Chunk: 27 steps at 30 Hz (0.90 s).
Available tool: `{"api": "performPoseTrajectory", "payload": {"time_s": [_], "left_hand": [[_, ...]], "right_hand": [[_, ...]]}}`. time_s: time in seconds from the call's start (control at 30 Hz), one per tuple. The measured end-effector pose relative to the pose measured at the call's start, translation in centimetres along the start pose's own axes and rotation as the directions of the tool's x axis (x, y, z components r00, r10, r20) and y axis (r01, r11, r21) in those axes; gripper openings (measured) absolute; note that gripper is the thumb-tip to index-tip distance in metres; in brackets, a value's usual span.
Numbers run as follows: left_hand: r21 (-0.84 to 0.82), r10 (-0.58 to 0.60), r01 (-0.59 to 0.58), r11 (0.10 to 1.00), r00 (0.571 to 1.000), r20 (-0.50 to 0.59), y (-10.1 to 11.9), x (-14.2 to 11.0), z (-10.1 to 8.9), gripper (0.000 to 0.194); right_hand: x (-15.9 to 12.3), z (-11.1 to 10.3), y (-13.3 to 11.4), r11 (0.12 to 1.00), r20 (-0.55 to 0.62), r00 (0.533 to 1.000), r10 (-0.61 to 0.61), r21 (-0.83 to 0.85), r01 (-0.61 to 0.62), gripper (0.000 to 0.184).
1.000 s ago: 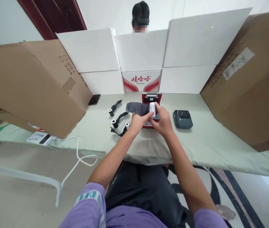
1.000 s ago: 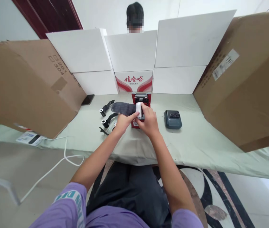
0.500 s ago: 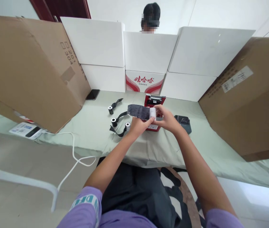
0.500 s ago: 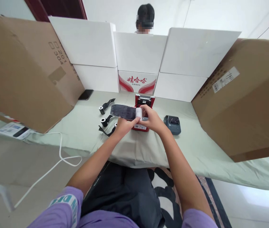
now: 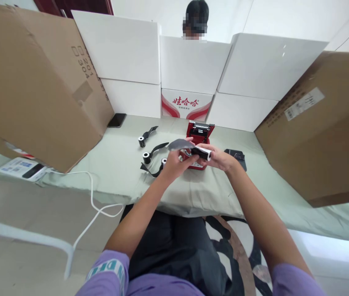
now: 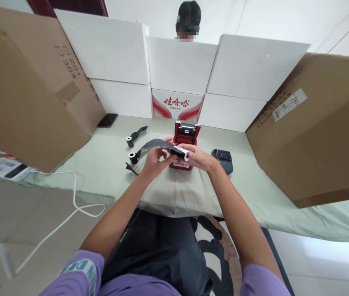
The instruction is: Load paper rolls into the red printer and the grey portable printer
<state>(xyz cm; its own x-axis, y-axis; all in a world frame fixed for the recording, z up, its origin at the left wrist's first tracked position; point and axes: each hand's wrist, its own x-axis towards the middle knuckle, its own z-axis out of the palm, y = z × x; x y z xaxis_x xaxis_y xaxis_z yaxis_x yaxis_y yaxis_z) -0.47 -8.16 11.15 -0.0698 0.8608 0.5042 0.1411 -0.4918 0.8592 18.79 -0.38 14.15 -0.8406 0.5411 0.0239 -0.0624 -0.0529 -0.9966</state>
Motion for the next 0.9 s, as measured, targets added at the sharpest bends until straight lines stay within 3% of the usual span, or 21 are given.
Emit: {"api": "performPoseTrajectory", "payload": {"time_s": [0.23,0.33,0.47,0.6,0.7,0.8,0.9], "left_hand": [[-0.103,-0.082,0.08,0.991,0.996,-0.019,0.8,0.5,0.2,0.02],[-0.066,-0.048,0.044,0.997,0.998,-0.052,0.1,0.2,0.0,0.018],[0.179,0.155,-0.138,0.974,0.984,-0.086,-1.1,-0.4,-0.2,0.014],[0.317,0.369,-0.366,0.875,0.928,0.051,-2.8,-1.3,0.3,0.018],[0.357,0.431,-0.42,0.834,0.901,0.054,-4.7,-2.8,1.4,0.021],[0.425,0.489,-0.457,0.781,0.871,0.037,-6.7,-4.4,2.5,0.021],[0.454,0.492,-0.504,0.735,0.857,0.155,-8.2,-5.4,3.2,0.023]], "right_hand": [[0.2,0.6,1.7,0.998,-0.02,1.0,0.015,0.055,-0.014,0.084],[-0.1,0.6,1.6,0.994,-0.034,0.997,0.07,0.092,-0.067,0.071],[-0.4,0.8,0.2,0.977,-0.134,0.971,0.2,0.101,-0.187,0.05],[-0.6,1.1,-1.6,0.942,-0.326,0.891,0.316,-0.002,-0.334,0.042],[-0.8,0.5,-2.5,0.919,-0.448,0.869,0.211,-0.21,-0.332,0.043],[-0.3,-1.1,-2.5,0.855,-0.547,0.837,-0.034,-0.45,-0.259,0.043],[1.0,-2.8,-1.7,0.773,-0.585,0.794,-0.168,-0.578,-0.262,0.04]]}}
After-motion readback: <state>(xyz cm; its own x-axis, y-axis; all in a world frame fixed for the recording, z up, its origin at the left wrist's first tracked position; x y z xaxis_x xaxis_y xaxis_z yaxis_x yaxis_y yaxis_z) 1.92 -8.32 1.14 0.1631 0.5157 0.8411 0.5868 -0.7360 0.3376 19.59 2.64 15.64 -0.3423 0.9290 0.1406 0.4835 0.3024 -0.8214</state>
